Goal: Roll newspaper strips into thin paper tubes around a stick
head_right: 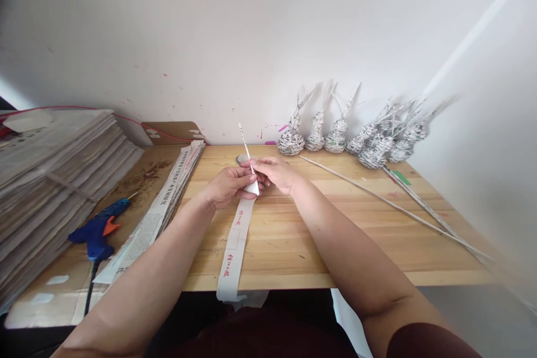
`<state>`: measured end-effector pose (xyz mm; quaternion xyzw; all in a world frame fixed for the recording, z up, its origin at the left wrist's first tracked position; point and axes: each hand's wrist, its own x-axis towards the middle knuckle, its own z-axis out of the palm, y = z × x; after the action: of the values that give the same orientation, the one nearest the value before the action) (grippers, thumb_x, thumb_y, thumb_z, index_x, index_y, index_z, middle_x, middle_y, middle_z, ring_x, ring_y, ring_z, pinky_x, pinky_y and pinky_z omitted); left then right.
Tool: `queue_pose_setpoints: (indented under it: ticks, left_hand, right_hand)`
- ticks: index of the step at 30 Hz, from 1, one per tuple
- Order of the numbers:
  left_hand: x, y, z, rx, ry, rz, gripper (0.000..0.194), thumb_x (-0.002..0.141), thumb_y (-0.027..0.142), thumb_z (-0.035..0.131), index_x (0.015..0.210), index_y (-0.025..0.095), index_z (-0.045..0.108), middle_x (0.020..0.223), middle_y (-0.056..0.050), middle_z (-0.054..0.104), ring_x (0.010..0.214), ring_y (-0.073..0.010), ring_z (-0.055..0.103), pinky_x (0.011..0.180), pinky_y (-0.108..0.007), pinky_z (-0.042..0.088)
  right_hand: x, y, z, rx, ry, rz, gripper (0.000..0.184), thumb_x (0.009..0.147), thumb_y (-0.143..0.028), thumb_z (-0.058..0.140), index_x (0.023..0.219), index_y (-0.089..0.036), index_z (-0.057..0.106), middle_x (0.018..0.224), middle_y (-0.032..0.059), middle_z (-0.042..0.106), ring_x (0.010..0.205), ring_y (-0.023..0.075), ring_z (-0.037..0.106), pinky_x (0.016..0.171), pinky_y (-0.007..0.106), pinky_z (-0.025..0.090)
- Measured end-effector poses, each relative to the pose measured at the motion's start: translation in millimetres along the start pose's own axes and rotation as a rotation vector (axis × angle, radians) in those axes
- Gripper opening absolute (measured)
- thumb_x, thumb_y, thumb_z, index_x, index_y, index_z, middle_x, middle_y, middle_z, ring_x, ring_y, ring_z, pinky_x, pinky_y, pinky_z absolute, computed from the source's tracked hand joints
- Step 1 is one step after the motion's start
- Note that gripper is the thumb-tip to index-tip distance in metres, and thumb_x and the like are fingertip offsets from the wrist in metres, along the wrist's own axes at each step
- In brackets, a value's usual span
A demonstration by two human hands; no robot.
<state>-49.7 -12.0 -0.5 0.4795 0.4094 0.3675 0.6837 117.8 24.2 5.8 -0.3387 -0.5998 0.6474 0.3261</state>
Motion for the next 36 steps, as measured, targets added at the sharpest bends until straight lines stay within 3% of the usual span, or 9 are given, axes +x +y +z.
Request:
queue_pose_setpoints:
  ticks: [6, 18, 26, 33, 36]
  left_hand:
    - [1, -2, 1.6, 0.018, 0.019, -0.023, 0.033, 0.066, 0.039, 0.079, 0.085, 0.014, 0.073, 0.086, -0.011, 0.072, 0.084, -0.0205, 0.067, 0.070, -0.031, 0.056]
    - [3, -6, 4.1, 0.051, 0.058, -0.030, 0.035, 0.061, 0.039, 0.082, 0.085, 0.014, 0.075, 0.086, -0.010, 0.072, 0.080, -0.0176, 0.065, 0.071, -0.030, 0.056]
    - [0, -4, 10.7, 0.044, 0.055, -0.068, 0.033, 0.059, 0.036, 0.084, 0.081, 0.014, 0.075, 0.083, -0.010, 0.072, 0.078, -0.0180, 0.066, 0.071, -0.031, 0.056]
    - [-2, 0, 9.2, 0.003, 0.018, -0.089, 0.037, 0.057, 0.036, 0.085, 0.081, 0.012, 0.074, 0.083, -0.012, 0.072, 0.080, -0.0200, 0.066, 0.071, -0.032, 0.056]
    - [-2, -1, 7.9, 0.017, 0.010, -0.090, 0.036, 0.057, 0.036, 0.085, 0.081, 0.011, 0.074, 0.084, -0.012, 0.072, 0.080, -0.0189, 0.066, 0.072, -0.032, 0.056]
  right_hand:
    - [3, 6, -2, 0.137, 0.052, 0.024, 0.037, 0.072, -0.045, 0.072, 0.092, -0.014, 0.072, 0.053, -0.0031, 0.053, 0.043, 0.0065, 0.044, 0.039, 0.020, 0.028]
    - [4, 4, -2, 0.149, 0.104, 0.024, 0.037, 0.067, -0.045, 0.076, 0.086, -0.013, 0.072, 0.046, -0.0062, 0.044, 0.042, 0.0053, 0.034, 0.038, 0.019, 0.028]
    - [6, 1, 2, 0.202, 0.206, 0.071, 0.038, 0.054, -0.041, 0.085, 0.066, -0.014, 0.062, 0.043, -0.0069, 0.043, 0.039, 0.0039, 0.032, 0.035, 0.018, 0.019]
    - [1, -1, -8, 0.172, -0.024, 0.103, 0.040, 0.069, -0.047, 0.074, 0.090, -0.013, 0.071, 0.056, -0.0025, 0.055, 0.045, 0.0054, 0.042, 0.038, 0.018, 0.025]
    - [3, 3, -11, 0.140, -0.011, 0.097, 0.035, 0.068, -0.042, 0.076, 0.085, -0.013, 0.071, 0.053, -0.0031, 0.053, 0.044, 0.0053, 0.041, 0.038, 0.018, 0.023]
